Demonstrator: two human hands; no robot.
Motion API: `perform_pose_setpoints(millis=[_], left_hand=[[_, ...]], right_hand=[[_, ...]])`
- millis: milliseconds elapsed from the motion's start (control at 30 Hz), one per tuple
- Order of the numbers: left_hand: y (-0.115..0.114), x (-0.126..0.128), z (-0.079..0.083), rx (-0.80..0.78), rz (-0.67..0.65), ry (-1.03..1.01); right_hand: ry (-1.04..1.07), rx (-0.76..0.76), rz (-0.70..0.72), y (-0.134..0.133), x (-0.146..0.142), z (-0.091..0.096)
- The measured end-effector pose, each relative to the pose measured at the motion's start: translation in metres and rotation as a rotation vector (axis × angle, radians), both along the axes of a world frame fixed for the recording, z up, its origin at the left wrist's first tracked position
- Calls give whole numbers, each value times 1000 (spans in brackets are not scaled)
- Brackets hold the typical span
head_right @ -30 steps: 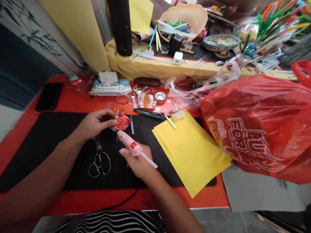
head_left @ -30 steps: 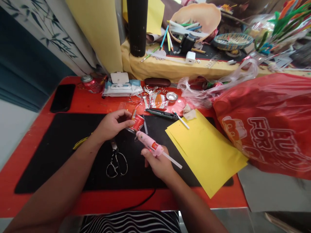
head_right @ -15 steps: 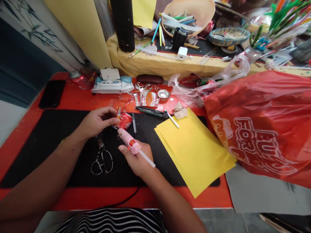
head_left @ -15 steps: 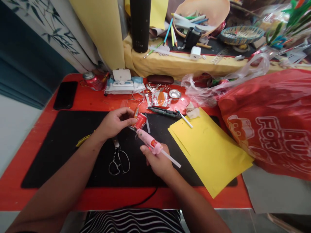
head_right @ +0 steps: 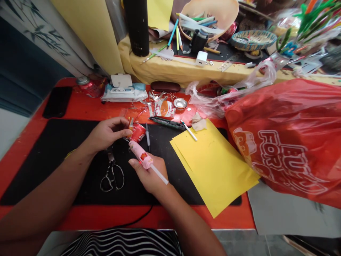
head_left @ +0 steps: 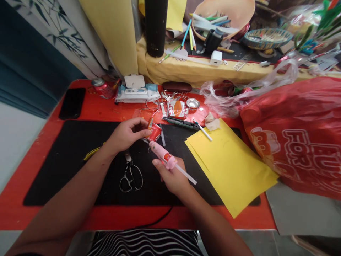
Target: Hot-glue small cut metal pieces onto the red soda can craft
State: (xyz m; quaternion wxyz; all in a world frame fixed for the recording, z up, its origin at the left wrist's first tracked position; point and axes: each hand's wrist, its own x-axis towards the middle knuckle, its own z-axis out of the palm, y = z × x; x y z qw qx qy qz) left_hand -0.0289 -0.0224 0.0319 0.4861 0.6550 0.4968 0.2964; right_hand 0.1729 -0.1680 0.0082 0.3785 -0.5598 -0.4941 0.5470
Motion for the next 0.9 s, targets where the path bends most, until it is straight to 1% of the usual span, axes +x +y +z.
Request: perform_pose_setpoints(millis=[500,767,900], left_hand=[[0,1,1,12,-26,-8],[0,1,2,29,-32,5],[0,1,2,30,-28,0]], right_hand=[[2,-7,-8,2,-2,0],[-114,4,14,2,-2,3],[-136,26,23,2,-2,4]])
